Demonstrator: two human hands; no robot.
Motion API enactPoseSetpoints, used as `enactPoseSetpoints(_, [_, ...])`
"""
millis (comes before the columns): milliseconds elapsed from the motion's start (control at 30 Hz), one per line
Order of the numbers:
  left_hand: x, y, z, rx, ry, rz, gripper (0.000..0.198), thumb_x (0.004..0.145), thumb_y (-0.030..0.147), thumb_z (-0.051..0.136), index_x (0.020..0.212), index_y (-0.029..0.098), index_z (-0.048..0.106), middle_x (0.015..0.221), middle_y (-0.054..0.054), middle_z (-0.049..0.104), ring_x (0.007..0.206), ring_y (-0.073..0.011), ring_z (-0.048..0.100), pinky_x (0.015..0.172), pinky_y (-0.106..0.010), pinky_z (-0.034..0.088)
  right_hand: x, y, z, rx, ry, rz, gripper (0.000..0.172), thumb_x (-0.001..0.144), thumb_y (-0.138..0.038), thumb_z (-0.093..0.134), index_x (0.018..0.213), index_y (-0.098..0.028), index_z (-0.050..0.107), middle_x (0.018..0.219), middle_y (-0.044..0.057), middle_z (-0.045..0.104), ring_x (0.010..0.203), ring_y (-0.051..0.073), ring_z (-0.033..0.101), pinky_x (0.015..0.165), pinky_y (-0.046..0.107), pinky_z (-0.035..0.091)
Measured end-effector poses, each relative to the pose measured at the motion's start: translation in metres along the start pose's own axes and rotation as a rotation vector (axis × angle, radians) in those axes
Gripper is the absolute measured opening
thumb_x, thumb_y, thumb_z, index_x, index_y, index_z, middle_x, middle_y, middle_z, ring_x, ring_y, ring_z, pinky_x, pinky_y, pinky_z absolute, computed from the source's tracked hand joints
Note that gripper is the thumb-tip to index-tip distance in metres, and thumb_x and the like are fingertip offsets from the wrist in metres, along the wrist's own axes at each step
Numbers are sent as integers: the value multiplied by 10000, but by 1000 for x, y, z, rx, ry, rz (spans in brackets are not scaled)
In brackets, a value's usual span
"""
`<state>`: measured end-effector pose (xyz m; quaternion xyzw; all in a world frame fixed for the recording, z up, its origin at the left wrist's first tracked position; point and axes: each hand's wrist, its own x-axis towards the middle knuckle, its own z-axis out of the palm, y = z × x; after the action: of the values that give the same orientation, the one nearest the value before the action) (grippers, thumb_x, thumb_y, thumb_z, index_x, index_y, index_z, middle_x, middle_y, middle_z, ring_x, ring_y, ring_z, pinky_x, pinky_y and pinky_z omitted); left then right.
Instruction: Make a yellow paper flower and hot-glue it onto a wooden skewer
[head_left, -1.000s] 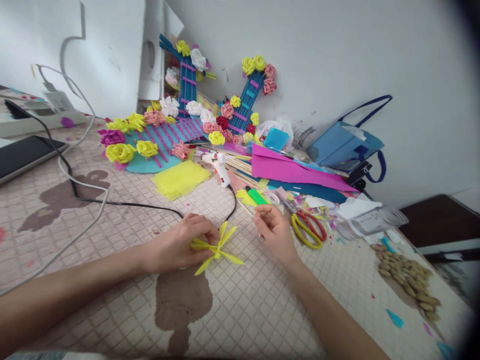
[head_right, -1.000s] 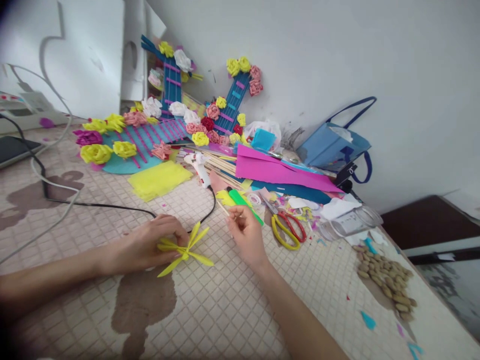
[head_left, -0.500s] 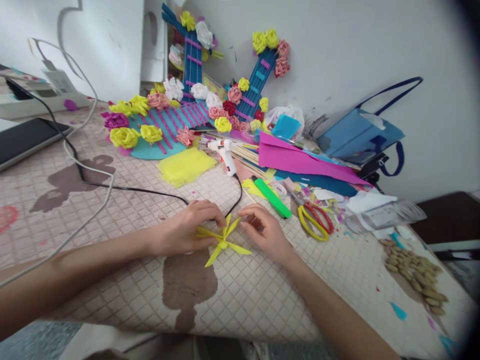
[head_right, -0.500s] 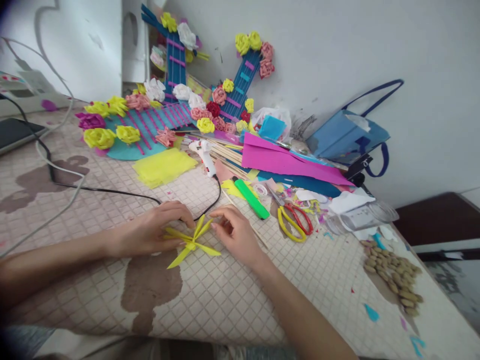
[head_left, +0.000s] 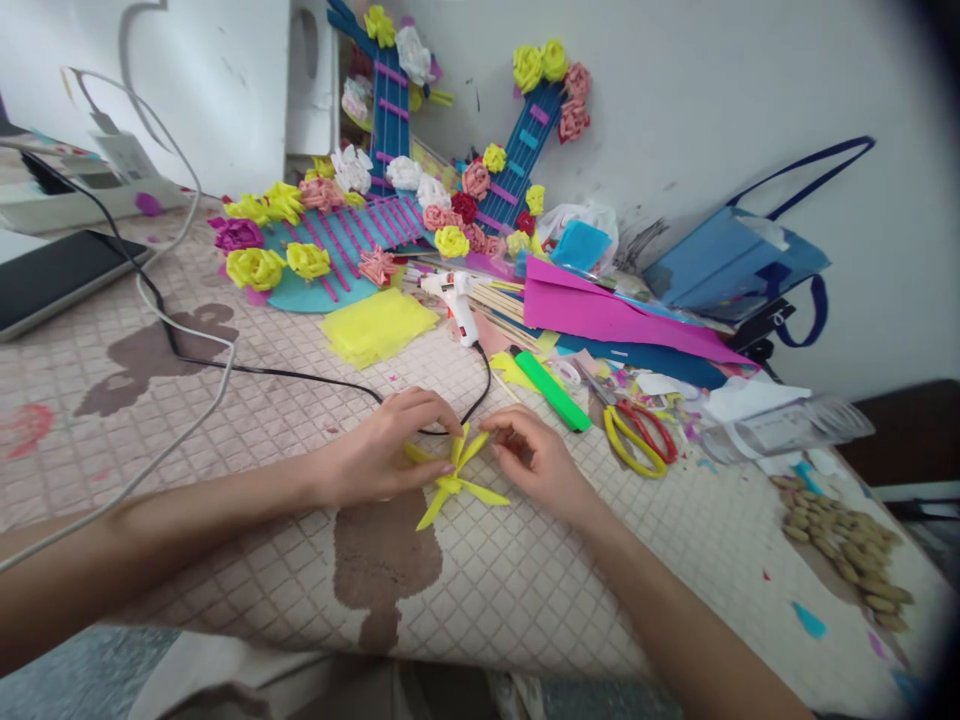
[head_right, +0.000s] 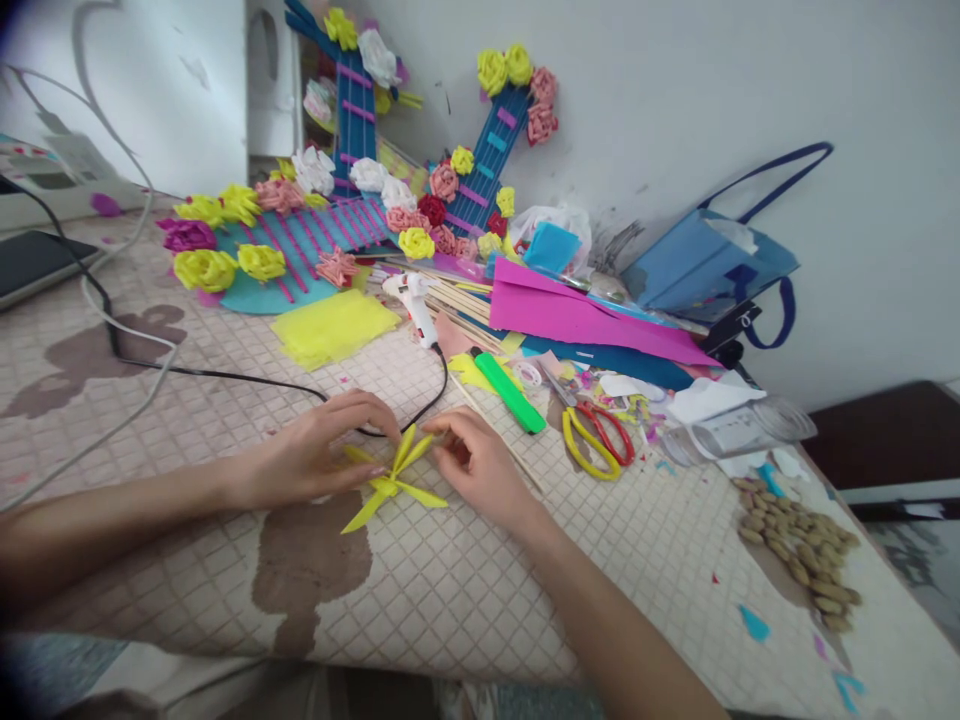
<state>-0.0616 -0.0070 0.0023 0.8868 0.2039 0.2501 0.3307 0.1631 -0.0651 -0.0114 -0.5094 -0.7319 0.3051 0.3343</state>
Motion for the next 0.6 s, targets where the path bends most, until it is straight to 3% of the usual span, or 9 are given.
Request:
enactPoseSetpoints(100, [-2, -1, -6, -2, 75, -34, 155, 847, 256, 568, 980, 178, 556, 974, -37, 594, 957, -169, 535, 865, -304, 428, 0, 0, -2, 4, -18, 2, 271, 775, -95, 518, 997, -238, 580, 952, 29, 536, 721, 132, 521, 598, 262, 436])
enactPoseSetpoints(200, [-7, 6, -7, -3, 113, -73, 99, 869, 267, 531, 872, 170, 551, 863, -21, 589, 818, -138, 547, 734, -256, 442, 0, -1, -2, 1, -16, 13, 119, 786, -151, 567, 881, -223, 582, 901, 23, 536, 704, 131, 506, 590, 260, 425])
enactPoseSetpoints(300, [-13, 20, -2, 72, 5, -67, 239, 851, 349, 558, 707, 169, 497, 683, 8, 535, 638, -113, 494, 595, -234, 387, 0, 0, -1, 5, 8, 34, 36, 805, -181, 572, 820, -212, 559, 857, 16, 536, 694, 128, 498, 591, 256, 417])
enactPoseSetpoints(400, [-19, 28, 6, 222, -147, -49, 300, 777, 405, 638, 678, 173, 476, 651, 13, 528, 608, -128, 472, 577, -252, 360, -1, 0, 0, 22, 21, 60, 100, 811, -170, 554, 898, -220, 548, 846, 6, 536, 692, 126, 504, 605, 255, 424])
enactPoseSetpoints(467, [-20, 28, 9, 310, -186, -61, 239, 768, 325, 651, 699, 173, 481, 694, 6, 556, 635, -143, 490, 596, -266, 363, -1, 0, -1, 11, 0, 56, 128, 811, -165, 553, 925, -223, 554, 842, 4, 536, 692, 127, 508, 602, 255, 422])
enactPoseSetpoints(600, [-17, 22, 6, 321, -199, -43, 118, 754, 79, 578, 788, 170, 512, 785, 1, 588, 713, -142, 533, 663, -257, 387, 0, -2, -3, -28, -74, 2, 48, 817, -170, 565, 785, -206, 573, 813, 13, 545, 702, 134, 504, 595, 260, 398])
